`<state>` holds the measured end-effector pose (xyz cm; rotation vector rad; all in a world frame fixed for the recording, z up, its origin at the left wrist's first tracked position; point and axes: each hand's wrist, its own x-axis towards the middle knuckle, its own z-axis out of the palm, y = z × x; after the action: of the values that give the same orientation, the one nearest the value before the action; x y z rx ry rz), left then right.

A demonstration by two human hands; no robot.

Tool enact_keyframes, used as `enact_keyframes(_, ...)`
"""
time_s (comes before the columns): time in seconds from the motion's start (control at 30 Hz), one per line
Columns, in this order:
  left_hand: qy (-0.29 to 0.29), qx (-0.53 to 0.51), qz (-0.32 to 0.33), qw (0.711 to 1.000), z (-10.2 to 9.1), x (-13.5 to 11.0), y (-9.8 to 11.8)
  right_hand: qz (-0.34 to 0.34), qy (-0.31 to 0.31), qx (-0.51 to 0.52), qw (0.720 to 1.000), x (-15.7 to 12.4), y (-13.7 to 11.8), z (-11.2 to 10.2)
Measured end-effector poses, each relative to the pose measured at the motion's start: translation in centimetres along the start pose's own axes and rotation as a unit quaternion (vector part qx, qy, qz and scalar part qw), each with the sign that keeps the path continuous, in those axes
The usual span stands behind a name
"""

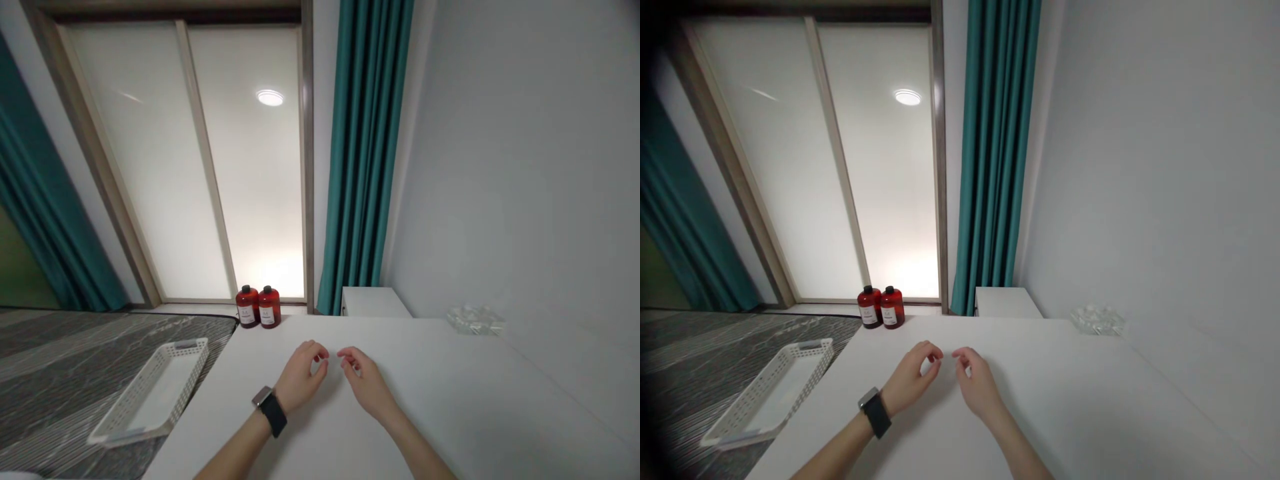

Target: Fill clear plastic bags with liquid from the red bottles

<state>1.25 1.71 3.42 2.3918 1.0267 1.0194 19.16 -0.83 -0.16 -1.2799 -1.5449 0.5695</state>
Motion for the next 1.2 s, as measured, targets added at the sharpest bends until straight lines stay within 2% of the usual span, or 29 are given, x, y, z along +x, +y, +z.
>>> enact_keyframes(0.17, -0.009, 0.01, 0.051, 0.999, 0.9, -1.8, -0.5, -0.01, 0.033, -0.027, 0.999, -1.5, 0.6, 0.2)
enact_keyframes(0.33, -0.034, 0.047, 0.069, 0.996, 1.0, -2.9, -1.3, -0.022, 0.042, -0.044, 0.998, -2.4, 0.9, 0.1)
enact_keyframes(0.6, -0.046, 0.066, 0.055, 0.995, 0.4, -3.3, -1.6, -0.015, 0.023, -0.026, 0.999, -2.8, 1.2, 0.3)
enact_keyframes(0.9, -0.046, 0.073, 0.039, 0.995, 0.7, -3.2, -2.3, 0.032, 0.015, 0.0, 0.999, -2.8, 1.9, 0.3)
enact_keyframes(1.2, -0.053, 0.081, 0.032, 0.995, 0.7, -3.4, -2.1, 0.048, 0.006, 0.018, 0.999, -3.0, 2.1, 0.4)
